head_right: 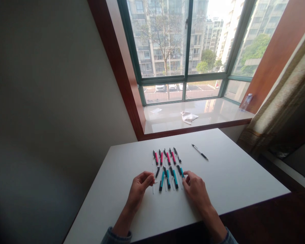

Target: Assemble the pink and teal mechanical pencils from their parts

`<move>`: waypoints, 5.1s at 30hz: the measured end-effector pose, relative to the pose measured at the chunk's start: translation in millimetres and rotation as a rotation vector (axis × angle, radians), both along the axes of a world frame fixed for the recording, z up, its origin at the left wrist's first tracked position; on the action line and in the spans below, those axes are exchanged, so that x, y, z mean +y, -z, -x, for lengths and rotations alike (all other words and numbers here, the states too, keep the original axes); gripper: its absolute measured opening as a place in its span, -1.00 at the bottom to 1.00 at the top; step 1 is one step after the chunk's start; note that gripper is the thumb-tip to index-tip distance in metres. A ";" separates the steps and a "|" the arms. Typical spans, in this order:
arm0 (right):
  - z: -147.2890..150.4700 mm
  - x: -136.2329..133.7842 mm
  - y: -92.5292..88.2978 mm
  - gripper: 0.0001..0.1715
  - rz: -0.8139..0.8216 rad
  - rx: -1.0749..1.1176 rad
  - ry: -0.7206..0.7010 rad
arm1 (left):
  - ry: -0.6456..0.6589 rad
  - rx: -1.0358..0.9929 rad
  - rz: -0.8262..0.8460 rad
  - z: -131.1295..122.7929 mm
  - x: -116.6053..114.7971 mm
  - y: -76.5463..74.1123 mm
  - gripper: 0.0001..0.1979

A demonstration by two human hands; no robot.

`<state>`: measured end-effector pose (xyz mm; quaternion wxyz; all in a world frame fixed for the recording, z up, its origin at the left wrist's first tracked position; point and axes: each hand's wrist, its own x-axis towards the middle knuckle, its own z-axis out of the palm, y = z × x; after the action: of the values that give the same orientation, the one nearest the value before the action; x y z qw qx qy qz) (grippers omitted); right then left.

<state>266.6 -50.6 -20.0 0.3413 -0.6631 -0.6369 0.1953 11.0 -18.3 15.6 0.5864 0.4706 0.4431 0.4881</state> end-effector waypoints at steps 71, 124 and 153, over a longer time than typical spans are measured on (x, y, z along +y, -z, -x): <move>-78.3 49.8 1.5 -0.65 -0.274 -0.210 0.115 | 0.036 0.015 -0.026 1.7 -5.5 -12.3 -0.77; 64.9 16.8 -67.6 -0.59 -0.060 0.983 -0.321 | 0.358 0.097 -0.139 -3.7 -9.3 -1.7 -0.43; 43.3 30.6 -63.7 -0.57 -0.156 0.942 -0.231 | 0.368 0.098 -0.107 -3.3 -10.8 -8.9 -0.39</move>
<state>223.3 -20.0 43.7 0.6169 -0.4001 -0.4956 0.4623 14.3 -29.1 24.5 0.6175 0.5976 0.3509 0.3720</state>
